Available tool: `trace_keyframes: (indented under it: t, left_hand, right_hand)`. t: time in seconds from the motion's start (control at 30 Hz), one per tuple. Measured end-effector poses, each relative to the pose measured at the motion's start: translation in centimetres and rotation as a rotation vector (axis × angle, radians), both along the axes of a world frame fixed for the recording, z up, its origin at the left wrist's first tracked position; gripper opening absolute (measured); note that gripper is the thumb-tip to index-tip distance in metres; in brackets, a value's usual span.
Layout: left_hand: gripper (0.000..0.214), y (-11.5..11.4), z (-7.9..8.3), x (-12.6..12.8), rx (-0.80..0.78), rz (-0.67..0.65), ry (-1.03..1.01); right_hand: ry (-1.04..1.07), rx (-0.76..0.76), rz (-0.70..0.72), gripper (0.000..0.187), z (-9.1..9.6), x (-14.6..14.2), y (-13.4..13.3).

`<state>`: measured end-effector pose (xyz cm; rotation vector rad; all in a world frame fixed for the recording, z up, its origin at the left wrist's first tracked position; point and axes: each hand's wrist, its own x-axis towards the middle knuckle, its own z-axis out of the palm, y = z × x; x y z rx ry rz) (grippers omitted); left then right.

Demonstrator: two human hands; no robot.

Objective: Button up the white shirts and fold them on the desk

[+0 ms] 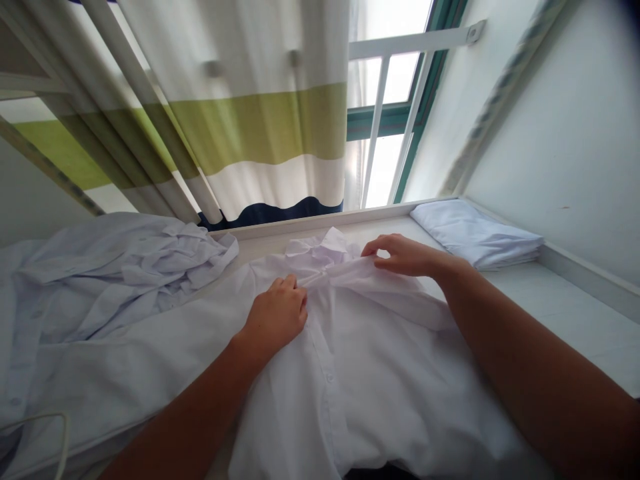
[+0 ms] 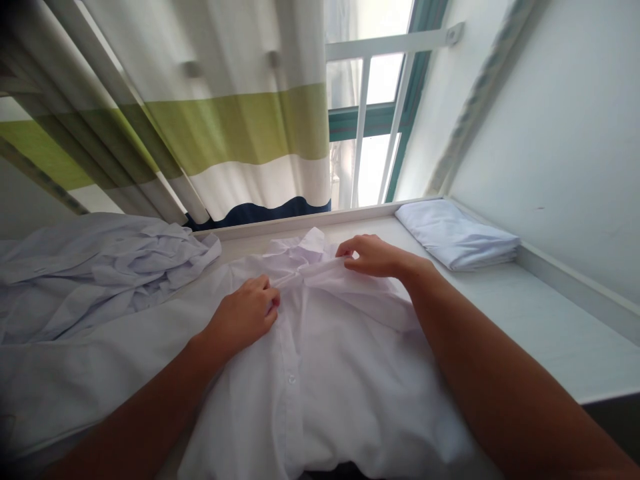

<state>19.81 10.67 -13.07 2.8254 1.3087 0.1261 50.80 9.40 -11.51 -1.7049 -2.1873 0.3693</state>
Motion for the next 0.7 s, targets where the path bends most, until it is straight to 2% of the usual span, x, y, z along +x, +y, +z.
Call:
trace_keyframes:
  t: [0.13, 0.33, 0.57, 0.7]
  left_hand:
    - [0.019, 0.4, -0.6, 0.1, -0.052, 0.035, -0.035]
    - [0.009, 0.4, -1.0, 0.2, -0.081, 0.020, -0.042]
    - [0.014, 0.2, -0.8, 0.6, -0.029, -0.057, -0.159]
    - [0.018, 0.2, 0.2, 0.6, 0.152, -0.068, -0.264]
  right_hand:
    - [0.068, -0.098, 0.022, 0.024, 0.0, 2.0, 0.2]
    - [0.075, -0.052, 0.030, 0.022, 1.1, 2.0, 0.4]
    - [0.130, 0.065, 0.025, 0.025, 5.1, -0.7, 0.7]
    - [0.029, 0.190, -0.049, 0.018, 7.2, -1.8, 1.3]
